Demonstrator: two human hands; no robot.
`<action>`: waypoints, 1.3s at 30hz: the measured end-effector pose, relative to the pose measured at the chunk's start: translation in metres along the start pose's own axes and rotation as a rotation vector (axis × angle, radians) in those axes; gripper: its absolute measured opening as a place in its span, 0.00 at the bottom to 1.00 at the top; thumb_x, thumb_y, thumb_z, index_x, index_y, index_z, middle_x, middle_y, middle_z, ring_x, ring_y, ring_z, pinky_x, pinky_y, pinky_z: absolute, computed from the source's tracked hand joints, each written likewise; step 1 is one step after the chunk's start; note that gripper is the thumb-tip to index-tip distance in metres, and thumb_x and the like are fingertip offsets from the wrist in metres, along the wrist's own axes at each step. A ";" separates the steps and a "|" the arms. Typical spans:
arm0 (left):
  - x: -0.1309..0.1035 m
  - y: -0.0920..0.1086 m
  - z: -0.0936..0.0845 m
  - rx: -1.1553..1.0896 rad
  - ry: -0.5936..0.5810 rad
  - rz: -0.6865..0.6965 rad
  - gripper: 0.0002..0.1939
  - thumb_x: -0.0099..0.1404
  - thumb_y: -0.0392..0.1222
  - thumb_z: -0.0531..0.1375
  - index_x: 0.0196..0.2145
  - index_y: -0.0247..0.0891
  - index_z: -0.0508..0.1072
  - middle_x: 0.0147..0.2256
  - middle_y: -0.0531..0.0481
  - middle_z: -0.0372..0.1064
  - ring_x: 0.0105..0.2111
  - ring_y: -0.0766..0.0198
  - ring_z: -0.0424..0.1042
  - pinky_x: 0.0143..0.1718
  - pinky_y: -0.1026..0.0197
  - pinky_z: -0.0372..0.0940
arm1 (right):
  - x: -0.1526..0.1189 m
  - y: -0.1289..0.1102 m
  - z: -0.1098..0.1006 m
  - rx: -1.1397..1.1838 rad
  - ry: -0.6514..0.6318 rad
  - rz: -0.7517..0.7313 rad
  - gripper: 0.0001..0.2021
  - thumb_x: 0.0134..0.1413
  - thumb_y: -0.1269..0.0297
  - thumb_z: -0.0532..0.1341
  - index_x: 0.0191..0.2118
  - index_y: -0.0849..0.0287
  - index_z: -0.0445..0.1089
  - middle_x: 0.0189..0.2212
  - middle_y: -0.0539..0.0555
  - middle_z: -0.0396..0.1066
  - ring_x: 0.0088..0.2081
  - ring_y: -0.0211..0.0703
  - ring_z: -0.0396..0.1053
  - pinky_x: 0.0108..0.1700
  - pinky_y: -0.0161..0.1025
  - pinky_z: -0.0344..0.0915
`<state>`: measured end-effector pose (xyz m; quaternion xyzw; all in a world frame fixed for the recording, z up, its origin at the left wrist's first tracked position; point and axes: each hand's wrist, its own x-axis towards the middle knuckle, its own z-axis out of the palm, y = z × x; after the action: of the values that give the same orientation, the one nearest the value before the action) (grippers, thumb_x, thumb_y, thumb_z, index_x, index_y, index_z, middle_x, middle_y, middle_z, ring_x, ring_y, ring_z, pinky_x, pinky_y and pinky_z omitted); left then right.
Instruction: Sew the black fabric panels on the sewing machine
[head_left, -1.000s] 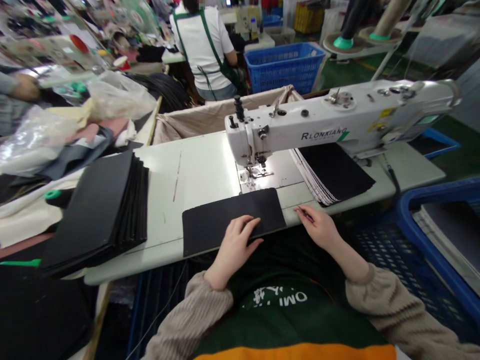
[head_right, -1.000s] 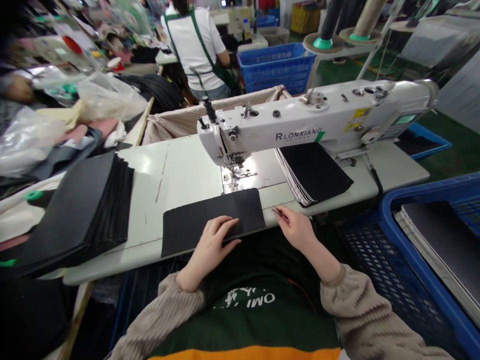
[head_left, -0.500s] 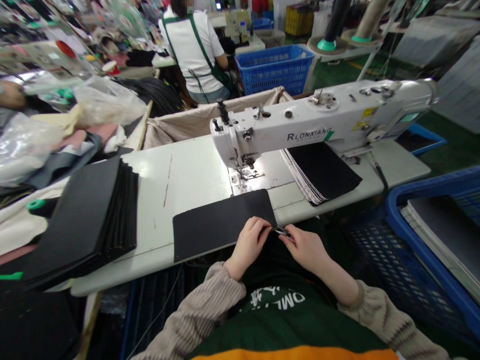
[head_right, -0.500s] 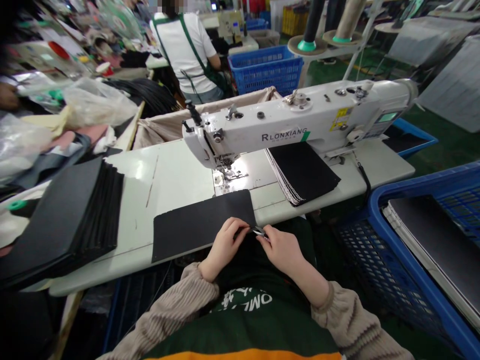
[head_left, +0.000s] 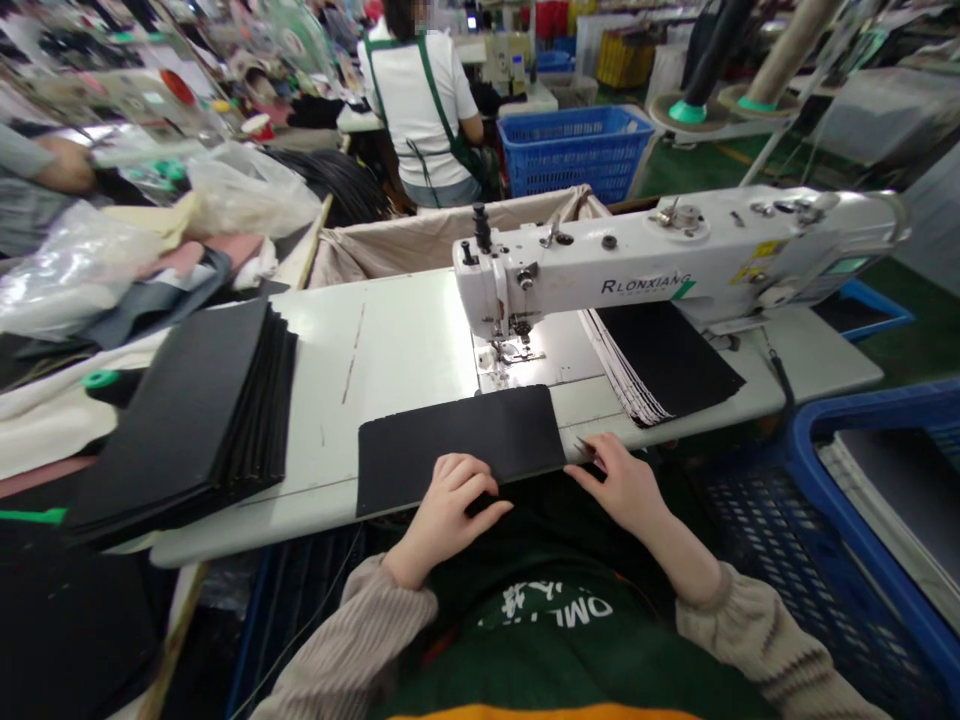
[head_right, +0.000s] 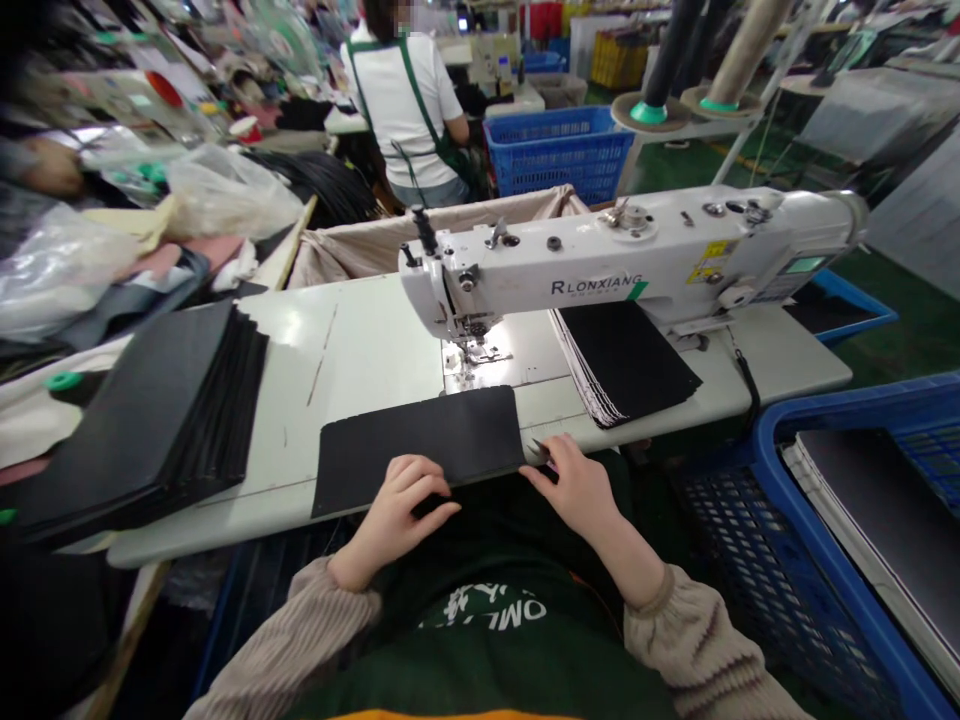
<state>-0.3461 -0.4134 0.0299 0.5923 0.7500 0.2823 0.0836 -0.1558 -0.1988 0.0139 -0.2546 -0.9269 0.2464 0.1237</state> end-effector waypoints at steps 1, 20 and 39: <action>-0.012 -0.012 -0.009 0.045 0.010 -0.026 0.12 0.66 0.50 0.62 0.43 0.42 0.73 0.47 0.45 0.71 0.51 0.52 0.66 0.55 0.47 0.60 | 0.003 0.000 0.000 0.009 -0.016 -0.045 0.16 0.61 0.50 0.58 0.48 0.53 0.67 0.45 0.56 0.73 0.39 0.47 0.74 0.34 0.39 0.67; -0.066 -0.041 -0.123 -0.795 0.577 -0.851 0.22 0.51 0.52 0.71 0.39 0.37 0.76 0.27 0.53 0.71 0.24 0.65 0.68 0.23 0.67 0.59 | 0.076 -0.040 -0.035 0.670 0.054 0.079 0.12 0.55 0.51 0.64 0.38 0.53 0.72 0.26 0.48 0.67 0.26 0.38 0.63 0.25 0.35 0.60; -0.068 -0.019 -0.202 -0.105 0.789 -0.710 0.24 0.63 0.56 0.61 0.49 0.34 0.74 0.39 0.51 0.73 0.38 0.61 0.72 0.36 0.62 0.66 | 0.087 -0.042 -0.013 0.812 0.047 0.143 0.20 0.51 0.45 0.64 0.42 0.56 0.74 0.32 0.54 0.75 0.19 0.33 0.57 0.17 0.34 0.54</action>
<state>-0.4356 -0.5450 0.1722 0.1458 0.8635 0.4752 -0.0847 -0.2412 -0.1792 0.0564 -0.2544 -0.7312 0.5943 0.2180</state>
